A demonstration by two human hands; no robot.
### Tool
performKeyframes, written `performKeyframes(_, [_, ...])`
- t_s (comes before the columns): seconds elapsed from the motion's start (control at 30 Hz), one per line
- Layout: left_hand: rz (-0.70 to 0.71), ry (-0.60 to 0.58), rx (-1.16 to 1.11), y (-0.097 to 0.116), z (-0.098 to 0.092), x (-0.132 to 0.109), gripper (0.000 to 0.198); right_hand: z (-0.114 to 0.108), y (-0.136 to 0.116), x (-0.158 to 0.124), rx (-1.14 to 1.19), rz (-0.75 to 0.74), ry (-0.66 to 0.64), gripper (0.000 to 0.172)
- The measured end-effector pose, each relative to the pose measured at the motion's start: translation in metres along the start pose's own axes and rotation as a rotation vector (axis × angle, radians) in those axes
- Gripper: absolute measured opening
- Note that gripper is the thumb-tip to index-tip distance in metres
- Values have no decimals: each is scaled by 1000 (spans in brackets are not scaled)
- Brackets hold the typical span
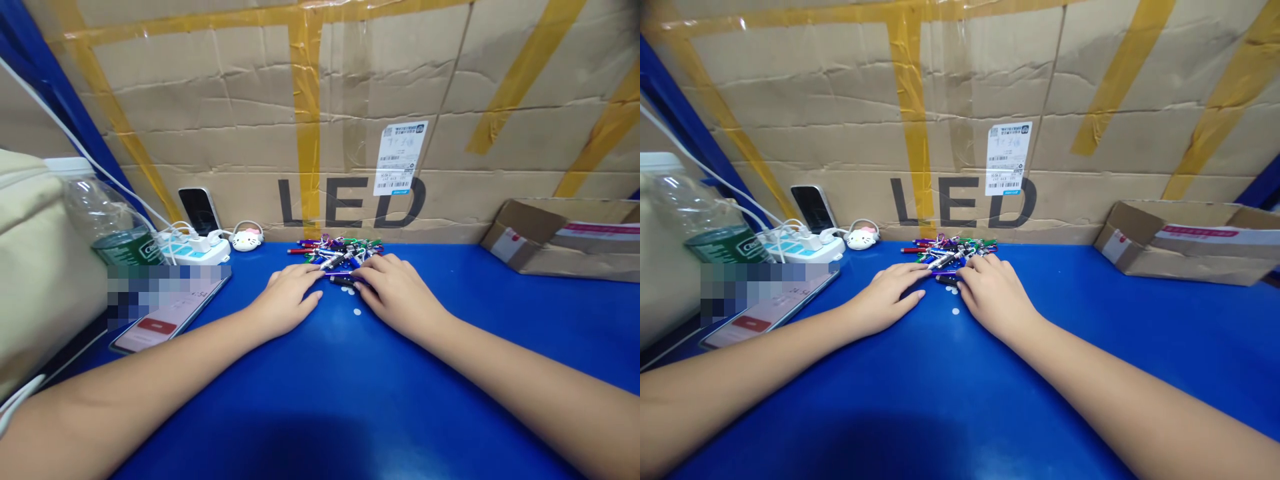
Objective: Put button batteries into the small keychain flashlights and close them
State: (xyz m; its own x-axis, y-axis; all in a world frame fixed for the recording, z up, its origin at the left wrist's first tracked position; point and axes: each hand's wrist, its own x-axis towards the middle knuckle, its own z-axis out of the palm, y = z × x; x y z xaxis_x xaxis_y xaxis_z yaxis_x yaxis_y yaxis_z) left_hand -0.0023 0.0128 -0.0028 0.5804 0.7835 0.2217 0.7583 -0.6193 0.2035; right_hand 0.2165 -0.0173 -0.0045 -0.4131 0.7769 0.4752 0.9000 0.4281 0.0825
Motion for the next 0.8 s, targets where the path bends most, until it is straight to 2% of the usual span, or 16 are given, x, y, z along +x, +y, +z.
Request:
performKeyframes(0.13, [-2,1,-17,-1,0,0,43,-10,10,18,-72,-13,4,25])
performKeyframes(0.2, [3,12,-39,-1,1,0,44,-14,15,37,-100,57,-34,27])
performKeyframes(0.27, [7,16,-59,-2,1,0,44,-14,20,60,-51,181,-138,31])
performKeyframes(0.43, [11,26,-101,-3,1,-2,44,8,30,121,-28,284,-344,26])
performKeyframes(0.53, [21,24,-123,-3,1,-2,44,23,34,147,-47,346,-441,35])
performKeyframes(0.67, [14,19,-145,-3,0,-2,44,33,35,161,-47,376,-491,41])
performKeyframes(0.8, [5,18,-164,-3,0,-1,44,43,37,160,-21,387,-464,43])
